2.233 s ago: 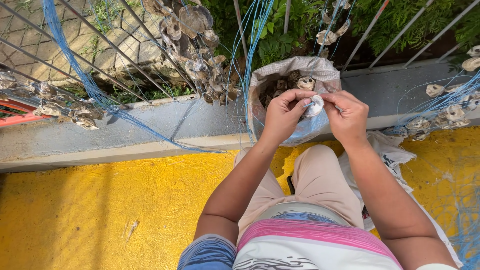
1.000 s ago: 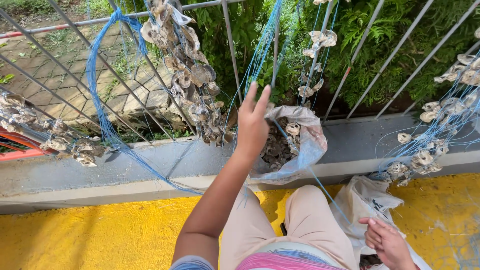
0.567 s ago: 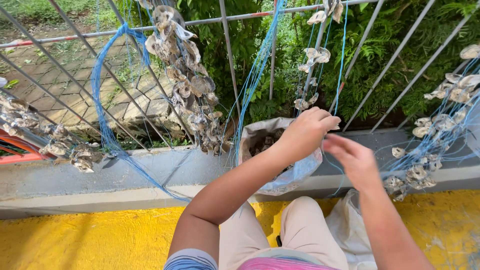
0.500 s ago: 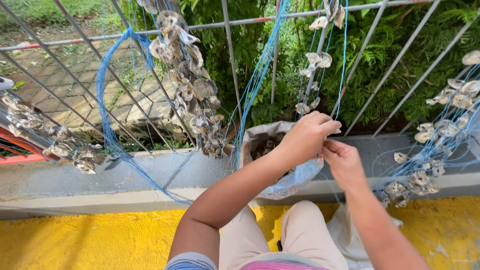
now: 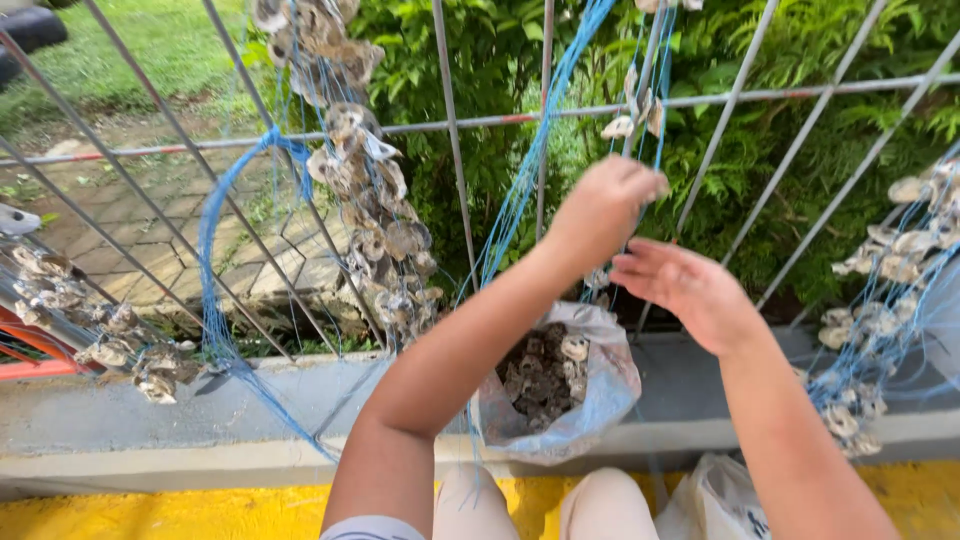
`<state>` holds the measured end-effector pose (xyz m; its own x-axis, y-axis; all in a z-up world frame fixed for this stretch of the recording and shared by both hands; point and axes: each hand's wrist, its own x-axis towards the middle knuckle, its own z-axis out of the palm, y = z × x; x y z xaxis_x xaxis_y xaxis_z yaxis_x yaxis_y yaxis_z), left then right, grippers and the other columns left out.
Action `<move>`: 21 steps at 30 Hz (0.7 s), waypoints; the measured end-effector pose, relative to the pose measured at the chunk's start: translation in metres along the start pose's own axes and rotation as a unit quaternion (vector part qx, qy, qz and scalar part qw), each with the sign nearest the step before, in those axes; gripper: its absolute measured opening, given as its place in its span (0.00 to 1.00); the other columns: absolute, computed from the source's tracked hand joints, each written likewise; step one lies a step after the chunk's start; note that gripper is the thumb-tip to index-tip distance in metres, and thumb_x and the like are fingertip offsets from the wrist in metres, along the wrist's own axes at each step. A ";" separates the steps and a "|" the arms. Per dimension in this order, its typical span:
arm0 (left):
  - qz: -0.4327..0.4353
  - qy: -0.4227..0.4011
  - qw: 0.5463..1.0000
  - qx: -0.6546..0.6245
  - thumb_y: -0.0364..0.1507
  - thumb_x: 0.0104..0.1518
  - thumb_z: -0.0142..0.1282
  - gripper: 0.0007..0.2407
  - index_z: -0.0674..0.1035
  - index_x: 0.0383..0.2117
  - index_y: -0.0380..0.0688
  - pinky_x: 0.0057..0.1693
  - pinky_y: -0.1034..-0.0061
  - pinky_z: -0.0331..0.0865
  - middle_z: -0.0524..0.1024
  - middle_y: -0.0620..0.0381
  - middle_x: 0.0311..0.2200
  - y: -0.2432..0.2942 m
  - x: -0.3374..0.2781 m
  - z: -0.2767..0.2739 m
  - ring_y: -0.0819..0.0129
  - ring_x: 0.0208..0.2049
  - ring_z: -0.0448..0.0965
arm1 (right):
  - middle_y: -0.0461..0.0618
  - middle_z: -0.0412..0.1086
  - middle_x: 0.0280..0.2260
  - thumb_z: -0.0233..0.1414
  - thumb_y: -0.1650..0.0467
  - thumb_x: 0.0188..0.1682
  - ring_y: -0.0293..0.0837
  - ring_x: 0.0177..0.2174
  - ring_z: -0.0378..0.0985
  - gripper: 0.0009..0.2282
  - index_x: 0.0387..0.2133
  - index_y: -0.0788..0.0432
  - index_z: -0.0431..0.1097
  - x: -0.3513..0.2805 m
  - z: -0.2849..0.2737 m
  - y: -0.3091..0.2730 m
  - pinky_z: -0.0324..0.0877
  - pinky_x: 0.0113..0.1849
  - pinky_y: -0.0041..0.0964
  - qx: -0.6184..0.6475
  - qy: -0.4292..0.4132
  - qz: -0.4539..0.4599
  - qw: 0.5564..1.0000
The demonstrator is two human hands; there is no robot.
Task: Threading oyster shells onto blue strings for aquaculture.
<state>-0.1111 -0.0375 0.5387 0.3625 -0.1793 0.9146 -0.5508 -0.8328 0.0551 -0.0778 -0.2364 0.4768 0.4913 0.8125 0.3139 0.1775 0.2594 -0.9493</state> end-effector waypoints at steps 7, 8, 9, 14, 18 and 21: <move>-0.046 0.016 0.998 -0.041 0.22 0.53 0.58 0.08 0.81 0.39 0.42 0.49 0.63 0.73 0.79 0.51 0.35 0.005 0.001 -0.012 0.53 0.40 0.79 | 0.48 0.74 0.38 0.56 0.70 0.53 0.40 0.34 0.76 0.11 0.46 0.64 0.70 0.064 -0.011 0.005 0.72 0.41 0.40 0.033 0.179 -0.016 0.983; -0.044 0.014 0.998 -0.041 0.22 0.53 0.58 0.08 0.81 0.39 0.42 0.49 0.63 0.73 0.79 0.51 0.35 0.005 0.000 -0.013 0.53 0.40 0.79 | 0.48 0.74 0.38 0.56 0.70 0.53 0.40 0.34 0.76 0.11 0.46 0.64 0.70 0.064 -0.011 0.006 0.72 0.41 0.40 0.034 0.181 -0.017 0.983; -0.072 0.015 0.995 -0.066 0.22 0.55 0.58 0.07 0.81 0.38 0.42 0.48 0.65 0.74 0.80 0.51 0.34 0.007 -0.002 -0.012 0.54 0.39 0.80 | 0.47 0.73 0.37 0.56 0.71 0.55 0.39 0.33 0.75 0.09 0.44 0.64 0.70 0.064 -0.012 0.007 0.73 0.40 0.39 -0.006 0.206 -0.038 0.978; -0.142 0.019 0.983 -0.113 0.22 0.58 0.58 0.05 0.82 0.38 0.42 0.45 0.66 0.75 0.80 0.52 0.34 0.012 -0.008 -0.005 0.56 0.37 0.81 | 0.44 0.74 0.35 0.54 0.71 0.54 0.36 0.37 0.79 0.06 0.40 0.61 0.70 0.059 0.001 0.002 0.77 0.42 0.36 0.098 0.227 -0.005 0.969; -0.152 0.032 0.982 -0.112 0.22 0.58 0.58 0.06 0.82 0.40 0.42 0.46 0.66 0.76 0.81 0.51 0.36 0.014 -0.007 -0.004 0.56 0.38 0.82 | 0.48 0.74 0.35 0.55 0.75 0.52 0.41 0.34 0.80 0.05 0.40 0.59 0.67 0.057 0.004 0.010 0.80 0.39 0.41 0.175 0.211 -0.032 0.961; -0.113 0.021 0.990 -0.081 0.20 0.58 0.56 0.08 0.81 0.41 0.43 0.48 0.66 0.76 0.80 0.52 0.37 0.001 0.000 -0.004 0.56 0.40 0.82 | 0.51 0.74 0.35 0.54 0.76 0.53 0.42 0.33 0.80 0.07 0.43 0.63 0.69 0.048 0.005 0.005 0.78 0.36 0.41 0.109 0.218 -0.047 0.969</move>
<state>-0.1149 -0.0365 0.5403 0.4603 0.0264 0.8874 -0.5735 -0.7542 0.3199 -0.0580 -0.1934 0.4868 0.8031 0.4948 0.3319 0.0778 0.4652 -0.8818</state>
